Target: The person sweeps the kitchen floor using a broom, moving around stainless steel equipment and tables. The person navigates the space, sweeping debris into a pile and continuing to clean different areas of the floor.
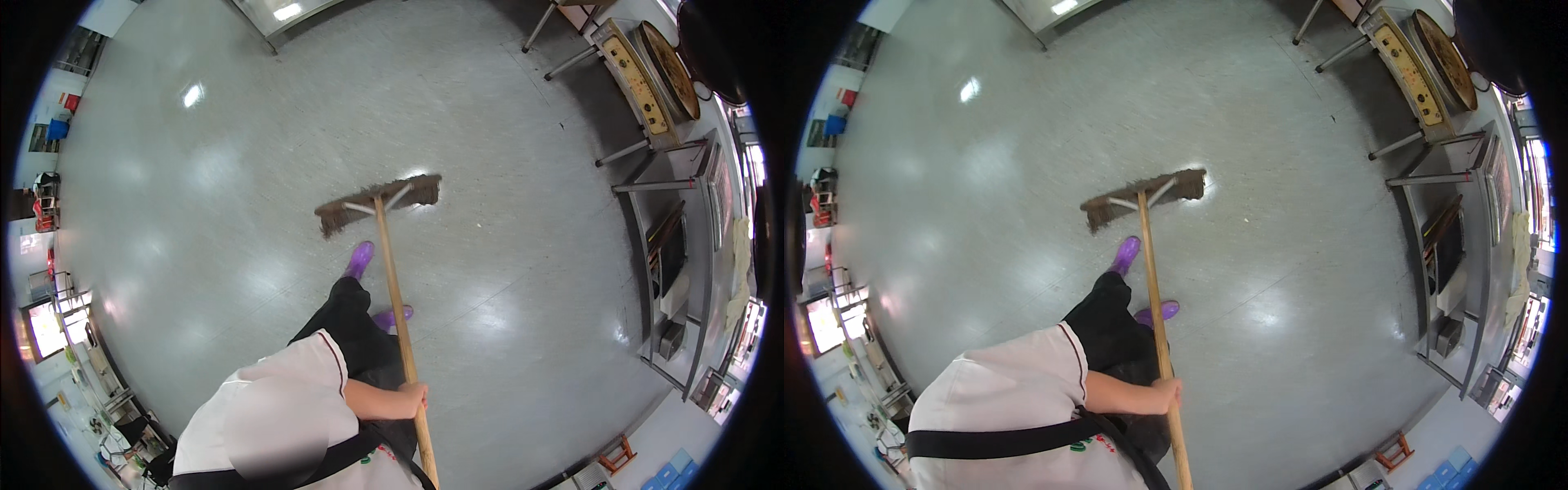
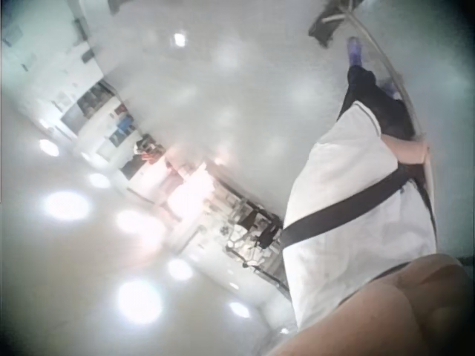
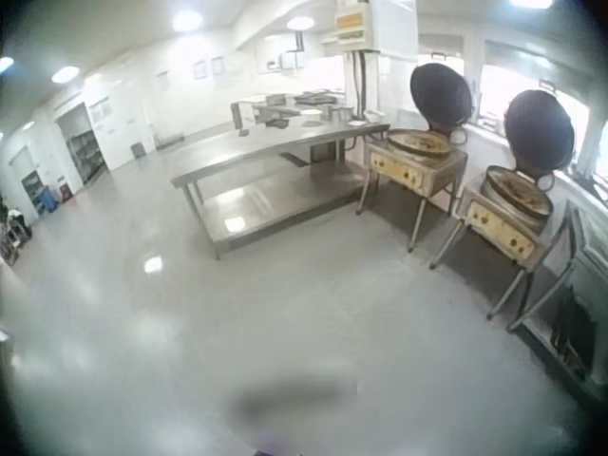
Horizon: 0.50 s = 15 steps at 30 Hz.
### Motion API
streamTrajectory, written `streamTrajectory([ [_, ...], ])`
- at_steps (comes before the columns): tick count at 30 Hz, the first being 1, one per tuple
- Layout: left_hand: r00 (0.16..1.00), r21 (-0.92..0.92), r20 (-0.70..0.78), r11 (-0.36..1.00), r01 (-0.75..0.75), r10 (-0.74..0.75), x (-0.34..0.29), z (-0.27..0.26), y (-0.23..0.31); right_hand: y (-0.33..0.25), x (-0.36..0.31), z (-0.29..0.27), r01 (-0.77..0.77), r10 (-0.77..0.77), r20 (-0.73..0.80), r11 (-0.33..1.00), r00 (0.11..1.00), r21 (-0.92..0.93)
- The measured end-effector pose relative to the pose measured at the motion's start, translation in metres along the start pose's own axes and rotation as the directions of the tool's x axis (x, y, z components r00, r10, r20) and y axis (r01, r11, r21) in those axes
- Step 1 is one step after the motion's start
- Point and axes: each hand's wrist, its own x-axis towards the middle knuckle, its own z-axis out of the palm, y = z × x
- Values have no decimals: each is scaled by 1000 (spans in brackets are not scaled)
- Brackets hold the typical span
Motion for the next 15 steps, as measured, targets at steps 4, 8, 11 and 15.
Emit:
streamTrajectory([
  [4,963,-77,-1,961,-267,268,13,-27,104,-107,70,-18,-36,12,253,995,967,88],
  [8,920,-133,-73,911,-391,384,10,-53,241,-261,129,-69,-9,-46,180,956,983,292],
  [11,832,-10,-146,841,-542,535,23,-76,351,-340,174,-82,389,-371,-125,836,920,385],
  [15,702,-144,-20,693,-706,712,-3,-114,493,-500,215,-153,498,-475,-149,813,867,303],
])
